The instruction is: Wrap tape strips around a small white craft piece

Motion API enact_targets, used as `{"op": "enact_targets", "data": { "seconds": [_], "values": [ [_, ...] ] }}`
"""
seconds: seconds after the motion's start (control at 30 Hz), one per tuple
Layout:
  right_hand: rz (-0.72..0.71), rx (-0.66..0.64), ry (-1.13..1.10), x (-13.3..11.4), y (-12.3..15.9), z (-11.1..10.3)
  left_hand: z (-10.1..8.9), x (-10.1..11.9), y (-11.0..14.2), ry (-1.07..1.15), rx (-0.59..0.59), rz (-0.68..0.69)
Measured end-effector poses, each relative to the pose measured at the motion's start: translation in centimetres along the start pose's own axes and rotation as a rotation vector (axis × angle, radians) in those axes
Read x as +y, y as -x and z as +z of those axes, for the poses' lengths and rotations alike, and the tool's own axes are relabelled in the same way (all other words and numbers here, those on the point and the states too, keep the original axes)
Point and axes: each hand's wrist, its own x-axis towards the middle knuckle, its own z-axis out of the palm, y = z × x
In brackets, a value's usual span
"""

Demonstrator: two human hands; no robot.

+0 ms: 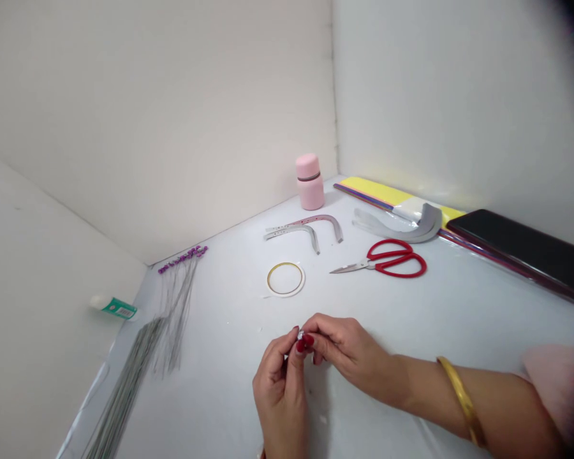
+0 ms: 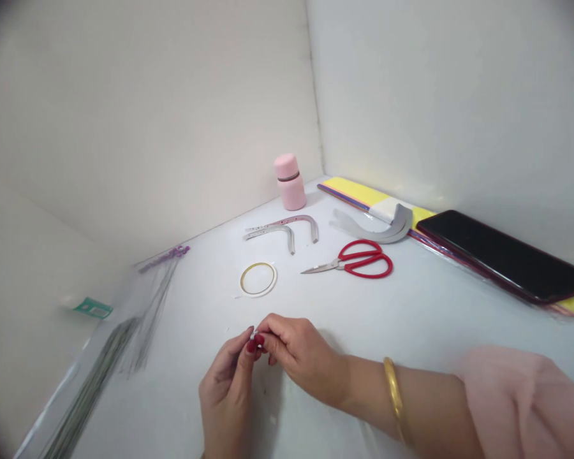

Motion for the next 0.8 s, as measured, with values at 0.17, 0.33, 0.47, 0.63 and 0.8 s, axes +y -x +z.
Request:
{"op": "enact_targets", "data": {
  "seconds": [0.17, 0.33, 0.47, 0.63, 0.8],
  "values": [
    [-0.055, -0.011, 0.136, 0.2, 0.3, 0.1, -0.2, -0.3, 0.0, -0.073, -0.019, 0.132],
    [-0.124, 0.031, 0.217, 0.1, 0.6, 0.4, -0.1, -0.1, 0.2, -0.114, 0.001, 0.209],
    [-0.03, 0.048, 0.067, 0.0, 0.5, 0.7, 0.0, 0.2, -0.1, -0.082, -0.03, 0.083],
    [0.234, -0.04, -0.335, 0.2, -0.1, 0.4, 0.0, 1.2, -0.5, -0.008, -0.08, -0.049],
    [0.4, -0.154, -0.557, 0.3, -0.6, 0.0, -0.3, 1.1, -1.0, 0.045, -0.186, -0.084]
  ]
}}
